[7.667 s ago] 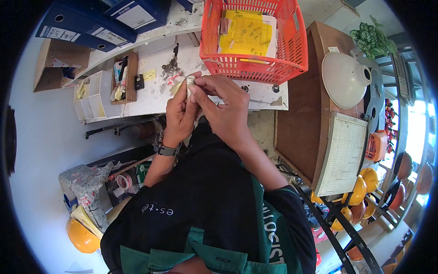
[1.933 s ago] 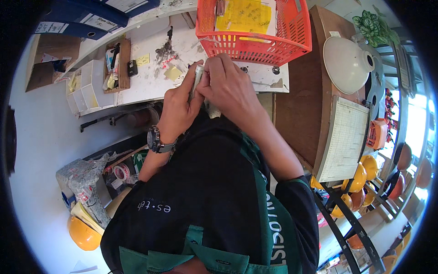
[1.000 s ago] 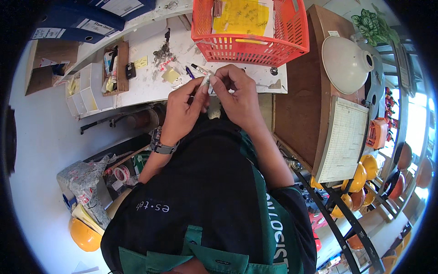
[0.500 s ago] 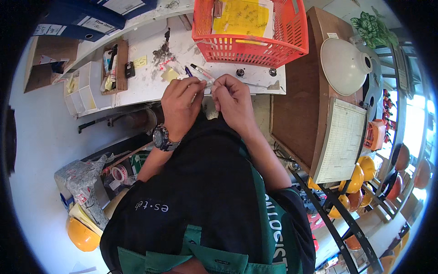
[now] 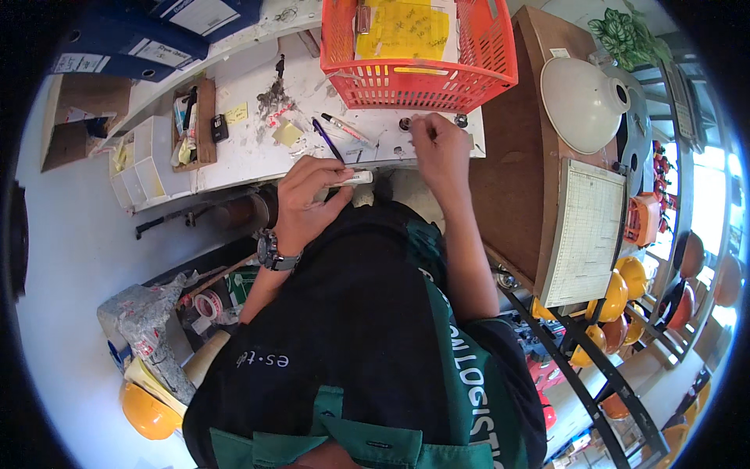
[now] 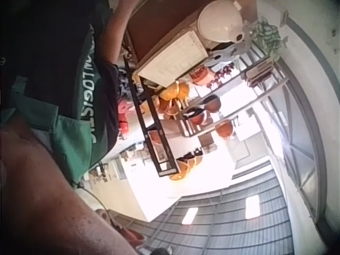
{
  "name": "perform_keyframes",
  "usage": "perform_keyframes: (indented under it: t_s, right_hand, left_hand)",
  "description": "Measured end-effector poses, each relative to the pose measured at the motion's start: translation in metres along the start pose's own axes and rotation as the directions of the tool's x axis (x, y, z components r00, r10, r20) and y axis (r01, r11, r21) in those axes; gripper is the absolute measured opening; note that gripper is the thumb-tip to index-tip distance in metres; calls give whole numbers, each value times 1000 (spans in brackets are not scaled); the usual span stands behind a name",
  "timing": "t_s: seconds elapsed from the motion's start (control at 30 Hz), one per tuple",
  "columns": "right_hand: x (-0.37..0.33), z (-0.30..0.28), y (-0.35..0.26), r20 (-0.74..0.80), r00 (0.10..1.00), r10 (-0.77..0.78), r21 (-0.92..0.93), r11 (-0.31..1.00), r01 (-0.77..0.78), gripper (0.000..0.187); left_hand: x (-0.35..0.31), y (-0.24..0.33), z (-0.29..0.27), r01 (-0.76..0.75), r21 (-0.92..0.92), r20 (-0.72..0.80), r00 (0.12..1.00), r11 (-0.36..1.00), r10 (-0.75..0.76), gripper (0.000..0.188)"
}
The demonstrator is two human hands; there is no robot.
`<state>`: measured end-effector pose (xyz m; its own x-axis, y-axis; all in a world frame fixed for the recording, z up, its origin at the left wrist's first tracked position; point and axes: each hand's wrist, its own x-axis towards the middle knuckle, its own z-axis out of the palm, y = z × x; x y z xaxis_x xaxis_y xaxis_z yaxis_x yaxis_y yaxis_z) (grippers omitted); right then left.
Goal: Apply adhesive or marking to small white components and sort them.
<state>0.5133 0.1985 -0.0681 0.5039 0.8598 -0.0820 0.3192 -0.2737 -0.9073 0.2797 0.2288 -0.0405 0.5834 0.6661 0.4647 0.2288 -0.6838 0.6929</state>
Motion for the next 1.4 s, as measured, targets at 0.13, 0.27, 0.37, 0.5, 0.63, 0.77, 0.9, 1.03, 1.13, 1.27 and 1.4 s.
perform_keyframes:
  t_s: [0.13,0.27,0.37,0.5,0.63,0.77,0.9,1.03,1.13,1.27,1.4]
  right_hand:
    - [13,-11,56,-108,991,-83,-431,902,28,32]
    - [22,3,153,-14,975,-221,-392,899,198,22]
    - [19,8,134,12,988,-157,-591,796,134,28]
    - [11,4,61,-77,992,-97,-621,784,28,39]
    - [-15,12,26,138,987,-84,-250,961,117,42]
    - [-39,32,-21,271,959,-84,-112,987,118,38]
    - [-33,36,-9,187,977,-98,-187,973,133,40]
    - [-38,45,-3,164,986,28,-50,999,-20,43]
    - [-36,45,-8,128,992,8,88,996,-20,47]
    - [-29,40,-12,220,975,27,31,999,-34,45]
    - [-31,41,-11,225,973,48,88,994,-70,47]
  left_hand:
    - [-10,-1,1,82,-22,-87,993,996,-83,24]
    - [-11,-3,12,238,-63,-61,968,969,-242,23]
    - [-8,0,15,268,-58,-22,963,962,-270,23]
    - [-2,-3,16,187,13,-33,982,982,-187,25]
    - [3,5,23,217,-30,17,976,976,-216,26]
    - [-6,-5,23,132,25,37,990,991,-133,27]
    - [-1,0,29,140,68,-49,989,988,-136,25]
    - [-1,2,18,114,254,8,993,961,-120,26]
    - [4,-3,22,40,329,-34,999,944,-30,27]
    - [2,-4,27,66,359,-9,998,931,-67,29]
    - [-2,-2,28,120,288,91,984,950,-152,30]
